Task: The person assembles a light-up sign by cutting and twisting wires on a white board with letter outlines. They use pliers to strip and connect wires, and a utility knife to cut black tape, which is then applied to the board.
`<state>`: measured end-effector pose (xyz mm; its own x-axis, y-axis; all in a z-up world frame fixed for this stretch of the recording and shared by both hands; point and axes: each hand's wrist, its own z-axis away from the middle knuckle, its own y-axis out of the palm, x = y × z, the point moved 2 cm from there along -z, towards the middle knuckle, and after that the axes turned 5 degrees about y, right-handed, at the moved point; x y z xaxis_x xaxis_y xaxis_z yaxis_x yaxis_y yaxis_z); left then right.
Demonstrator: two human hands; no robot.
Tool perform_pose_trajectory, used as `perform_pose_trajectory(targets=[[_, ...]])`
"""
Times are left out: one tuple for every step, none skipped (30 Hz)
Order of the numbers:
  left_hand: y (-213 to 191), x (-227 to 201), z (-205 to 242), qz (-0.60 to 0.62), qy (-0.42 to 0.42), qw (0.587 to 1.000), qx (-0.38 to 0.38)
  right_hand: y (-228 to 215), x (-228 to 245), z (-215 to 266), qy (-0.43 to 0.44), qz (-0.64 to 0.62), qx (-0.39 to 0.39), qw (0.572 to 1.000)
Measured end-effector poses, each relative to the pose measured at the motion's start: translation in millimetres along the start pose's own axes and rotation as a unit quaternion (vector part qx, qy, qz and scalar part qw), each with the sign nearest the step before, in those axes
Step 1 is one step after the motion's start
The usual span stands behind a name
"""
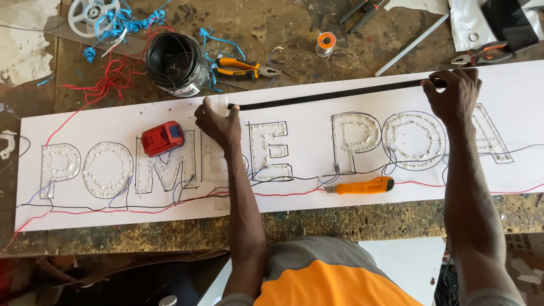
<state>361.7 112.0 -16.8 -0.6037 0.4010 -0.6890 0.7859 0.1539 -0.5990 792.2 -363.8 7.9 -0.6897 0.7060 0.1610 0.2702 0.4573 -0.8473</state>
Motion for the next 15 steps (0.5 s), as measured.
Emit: perform_pose_trajectory(targets=[[-1, 0, 1, -0.002, -0.001, 1.0, 0.0, 1, 1, 0, -0.001, -0.002, 0.002, 1.0], [-4, -1, 3, 0.028, 0.03, 0.999, -0.028, 1, 1, 1, 0.008, -0.007, 0.006, 1.0], [-6, -2, 2, 0.059, 0.062, 0.995, -0.057, 3, 3, -2, 0.015, -0.012, 0.008, 1.0], [-9, -2, 4, 0.057, 0.061, 0.995, -0.059, 8, 3, -1, 0.013, -0.014, 0.008, 1.0], [-11, -5, 6, 0.053, 0.087, 0.992, -0.069, 11, 3, -1, 0.01, -0.02, 0.002, 1.0], [-13, -9, 8, 0.05, 0.113, 0.989, -0.079, 14, 2, 0, 0.008, -0.026, -0.004, 1.0], [-21, -17, 14, 0.047, 0.111, 0.989, -0.081, 15, 3, -1, 0.005, -0.028, -0.002, 1.0], [-28, -27, 20, 0.057, 0.138, 0.988, -0.047, 16, 3, -2, 0.007, -0.029, -0.003, 1.0], [-30, -39, 23, 0.07, 0.168, 0.983, -0.012, 17, 2, -3, 0.013, -0.028, -0.008, 0.999], [-27, -36, 27, 0.071, 0.17, 0.983, -0.012, 19, 2, -4, 0.015, -0.027, -0.009, 0.999], [-21, -34, 35, 0.063, 0.196, 0.977, 0.054, 20, 1, -3, 0.017, -0.031, -0.004, 0.999], [-15, -32, 42, 0.054, 0.221, 0.966, 0.118, 21, 0, -1, 0.02, -0.034, 0.001, 0.999], [-15, -32, 49, 0.053, 0.219, 0.967, 0.121, 20, 0, 0, 0.02, -0.033, 0.005, 0.999], [-14, -32, 55, 0.001, 0.218, 0.965, 0.147, 19, 1, 1, 0.015, -0.041, -0.003, 0.999], [-10, -35, 56, -0.05, 0.221, 0.959, 0.169, 18, 2, -3, 0.01, -0.048, -0.017, 0.999]])
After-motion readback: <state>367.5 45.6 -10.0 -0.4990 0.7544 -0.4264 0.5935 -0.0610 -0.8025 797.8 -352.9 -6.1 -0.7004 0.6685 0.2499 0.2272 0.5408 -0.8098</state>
